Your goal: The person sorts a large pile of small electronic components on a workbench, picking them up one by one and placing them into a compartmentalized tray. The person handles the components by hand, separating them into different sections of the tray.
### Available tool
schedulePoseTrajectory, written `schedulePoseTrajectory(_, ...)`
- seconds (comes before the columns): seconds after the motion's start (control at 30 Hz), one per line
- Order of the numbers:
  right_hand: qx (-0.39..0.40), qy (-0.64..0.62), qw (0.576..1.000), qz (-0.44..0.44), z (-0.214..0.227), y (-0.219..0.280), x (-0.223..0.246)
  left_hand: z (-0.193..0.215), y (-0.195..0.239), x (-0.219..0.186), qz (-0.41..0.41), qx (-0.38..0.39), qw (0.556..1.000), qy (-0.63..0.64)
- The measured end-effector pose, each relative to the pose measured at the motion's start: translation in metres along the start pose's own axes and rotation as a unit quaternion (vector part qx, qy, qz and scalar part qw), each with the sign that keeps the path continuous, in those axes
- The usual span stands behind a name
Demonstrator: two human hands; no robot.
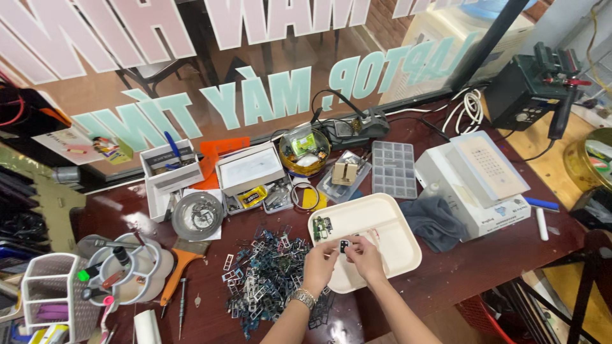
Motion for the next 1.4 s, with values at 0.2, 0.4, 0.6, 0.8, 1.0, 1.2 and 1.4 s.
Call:
schedulePoseTrajectory(0.2,-0.094,0.160,0.979,0.082,0.056,-0.013,0.019,-0.053,0.005,-0.038,-0.048,0.074,0.969,-0.231)
schedulePoseTrajectory(0.4,-0.040,0.246,0.961,0.120,0.055,-0.017,0.046,-0.075,0.004,-0.050,-0.168,0.051,0.925,-0.337)
schedulePoseTrajectory(0.6,-0.003,0.384,0.904,0.186,0.052,-0.013,0.061,-0.079,0.001,-0.047,-0.110,0.078,0.930,-0.343)
schedulePoseTrajectory(0.8,0.030,0.506,0.833,0.221,0.045,-0.016,0.065,-0.070,0.004,-0.057,-0.077,0.091,0.935,-0.335)
schedulePoseTrajectory(1.0,0.026,0.545,0.810,0.215,0.042,-0.012,0.077,-0.052,0.013,-0.056,-0.050,0.029,0.963,-0.264)
schedulePoseTrajectory(1.2,0.023,0.387,0.892,0.231,0.016,0.020,0.103,-0.001,0.023,-0.034,-0.032,-0.076,0.988,-0.130)
schedulePoseTrajectory(1.4,0.162,0.274,0.924,0.214,-0.057,0.051,0.096,0.099,0.047,0.010,0.042,-0.177,0.977,-0.115)
Point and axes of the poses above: each hand's wrist, its own y-axis away from the middle knuckle, its own z-axis out of the back of the hand, x = y × z, the point moved 3 cm from there along -y, towards the middle knuckle, and after that the axes turned 2 degrees about -z, right-handed, at the moved point
